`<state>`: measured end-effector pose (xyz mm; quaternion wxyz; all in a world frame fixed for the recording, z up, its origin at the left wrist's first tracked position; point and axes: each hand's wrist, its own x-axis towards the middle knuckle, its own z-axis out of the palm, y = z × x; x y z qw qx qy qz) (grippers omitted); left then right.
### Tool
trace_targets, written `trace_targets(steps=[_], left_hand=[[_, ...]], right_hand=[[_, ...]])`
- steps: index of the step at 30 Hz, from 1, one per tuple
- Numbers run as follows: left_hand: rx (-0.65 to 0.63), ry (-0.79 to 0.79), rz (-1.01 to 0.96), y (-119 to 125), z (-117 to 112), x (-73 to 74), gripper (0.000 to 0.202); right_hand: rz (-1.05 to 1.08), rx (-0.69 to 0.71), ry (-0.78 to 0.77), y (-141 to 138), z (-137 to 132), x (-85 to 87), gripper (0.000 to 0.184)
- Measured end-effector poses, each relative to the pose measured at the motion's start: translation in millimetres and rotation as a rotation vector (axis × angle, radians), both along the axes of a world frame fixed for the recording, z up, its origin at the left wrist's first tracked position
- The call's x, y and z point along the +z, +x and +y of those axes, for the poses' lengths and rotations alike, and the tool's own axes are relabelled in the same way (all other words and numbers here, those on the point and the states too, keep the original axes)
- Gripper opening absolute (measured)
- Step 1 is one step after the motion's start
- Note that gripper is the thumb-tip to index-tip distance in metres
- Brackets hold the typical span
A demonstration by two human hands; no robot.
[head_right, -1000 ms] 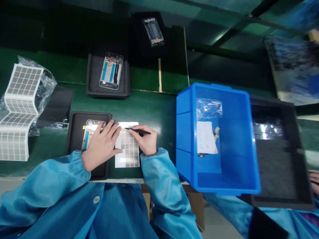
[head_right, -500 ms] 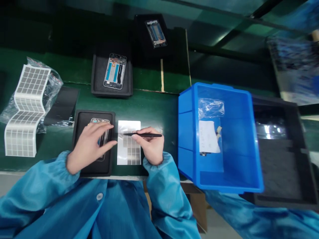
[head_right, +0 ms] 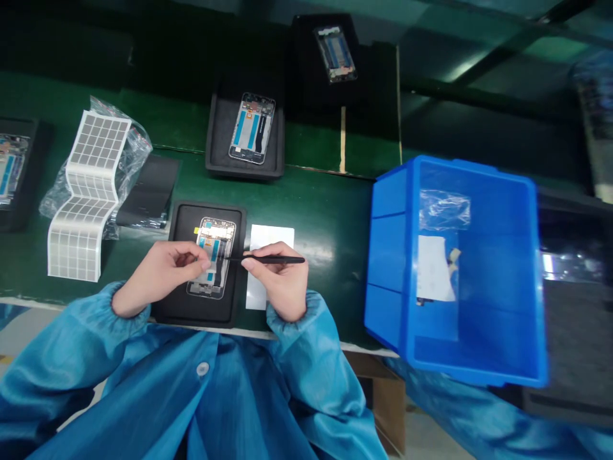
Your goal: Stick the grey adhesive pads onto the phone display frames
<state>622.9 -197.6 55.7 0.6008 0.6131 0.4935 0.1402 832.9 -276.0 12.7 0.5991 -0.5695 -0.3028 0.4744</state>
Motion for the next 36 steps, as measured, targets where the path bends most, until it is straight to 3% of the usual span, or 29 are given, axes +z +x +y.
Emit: trace_targets(steps=[10, 17, 20, 22, 26, 30, 33, 36], left_hand=[[0.059, -0.031, 0.006, -12, -3, -8.0, 0.026], [0.044, -0.012, -0.014, -16, -2, -7.4, 0.027], [0.099, 0.133, 0.071, -26, -1, -8.4, 0.030], [0.143, 0.313, 0.262, -33, -2, -13.4, 0.030], [0.048, 0.606, 0.677, -42, -10, -31.8, 0.023], [-0.022, 0.722, 0.696, -42, -21, -42.5, 0.019], [-0.105, 0.864, 0.678, -38, -27, -39.7, 0.013], [-0.241, 0.991, 0.733, -27, -30, -35.8, 0.026]], right_hand=[[-0.020, 0.075, -0.077, -24, -3, -7.3, 0.028], [0.029, 0.050, -0.103, -32, -4, -12.4, 0.026], [0.073, 0.014, -0.112, -33, -3, -12.6, 0.027], [0.099, -0.018, -0.119, -34, 0, -13.4, 0.027], [0.054, -0.068, -0.175, -34, 10, -14.9, 0.028], [-0.031, -0.083, -0.269, -36, 22, -16.1, 0.032], [-0.034, -0.119, -0.278, -36, 27, -19.5, 0.036], [-0.072, -0.144, -0.263, -33, 29, -23.9, 0.037]])
